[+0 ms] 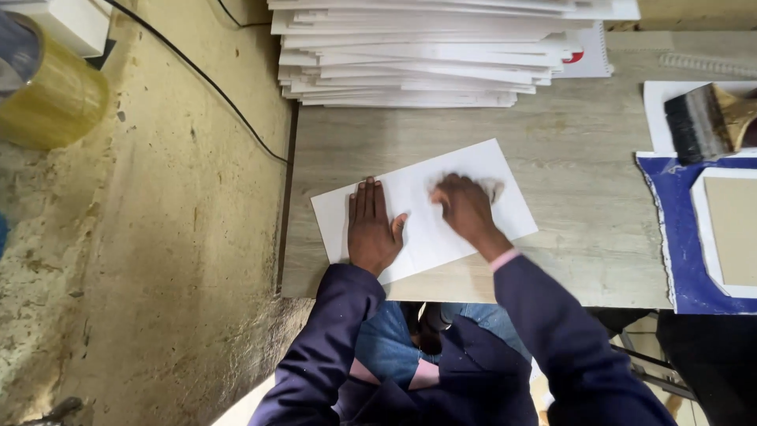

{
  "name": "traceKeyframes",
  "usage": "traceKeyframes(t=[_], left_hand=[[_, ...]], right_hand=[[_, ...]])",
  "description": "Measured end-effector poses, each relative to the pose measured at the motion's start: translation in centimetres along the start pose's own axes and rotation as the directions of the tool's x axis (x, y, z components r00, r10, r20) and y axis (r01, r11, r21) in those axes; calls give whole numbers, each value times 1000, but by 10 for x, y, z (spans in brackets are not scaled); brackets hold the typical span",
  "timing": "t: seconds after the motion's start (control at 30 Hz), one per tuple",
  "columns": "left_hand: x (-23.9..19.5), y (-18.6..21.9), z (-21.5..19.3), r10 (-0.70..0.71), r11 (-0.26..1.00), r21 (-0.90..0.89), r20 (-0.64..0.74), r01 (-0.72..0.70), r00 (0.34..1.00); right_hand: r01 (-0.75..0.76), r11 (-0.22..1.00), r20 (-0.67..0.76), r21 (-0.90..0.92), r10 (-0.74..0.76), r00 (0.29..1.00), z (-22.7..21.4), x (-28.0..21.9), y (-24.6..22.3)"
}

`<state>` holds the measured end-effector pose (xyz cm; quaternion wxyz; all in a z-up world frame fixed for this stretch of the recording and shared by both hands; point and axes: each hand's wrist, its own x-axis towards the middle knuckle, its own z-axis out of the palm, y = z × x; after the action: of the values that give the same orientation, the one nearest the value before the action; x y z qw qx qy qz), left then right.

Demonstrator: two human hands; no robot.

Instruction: Assembling paper folders by applying adhesive and pressing components together on a workbench.

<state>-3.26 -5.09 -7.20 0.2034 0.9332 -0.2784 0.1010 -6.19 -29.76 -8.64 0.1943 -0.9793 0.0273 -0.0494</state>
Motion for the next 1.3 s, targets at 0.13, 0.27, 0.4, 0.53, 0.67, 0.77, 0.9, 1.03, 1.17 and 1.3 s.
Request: traceKeyframes(t=[0.13, 0.27, 0.4, 0.53, 0.67, 0.77, 0.9, 1.03, 1.17, 1.3], left_hand=[[1, -1, 1, 0, 1000, -1, -3, 0, 1000], [1, -3, 5, -21, 1000, -15, 2, 21, 1000], [-1, -4, 4, -36, 999, -5, 27, 36, 999], [0, -3, 3, -36, 999, -4, 28, 36, 999], [-1, -1, 6, -24, 999, -27, 40, 25, 999], [5, -3, 4, -29, 999, -18, 16, 29, 999], [-4, -2, 2, -40, 999, -29, 88, 43, 995], [1, -4, 5, -25, 999, -29, 44, 26, 999], [-2, -9, 13, -24, 999, -47, 38, 25, 999], [1, -9, 12, -20, 999, -46, 41, 22, 999]], right_hand=[[-128, 992, -31, 1, 128, 991, -7, 82, -9], [-142, 989, -49, -28, 140, 989, -3, 70, -11], [-141, 986, -71, -90, 135, 988, -4, -25, -23], [-140, 988, -68, -58, 136, 988, -15, -133, -33], [-99, 990, -32, 101, 103, 994, -22, -143, -45], [51, 998, -43, 49, -49, 998, -8, -102, -54], [-82, 996, 70, 40, 79, 994, -1, -17, -56], [-116, 991, 25, -60, 118, 993, -4, 72, -60], [-126, 991, 20, -41, 127, 992, 1, 47, -58], [-198, 980, 211, 23, 189, 959, -33, -61, -77]])
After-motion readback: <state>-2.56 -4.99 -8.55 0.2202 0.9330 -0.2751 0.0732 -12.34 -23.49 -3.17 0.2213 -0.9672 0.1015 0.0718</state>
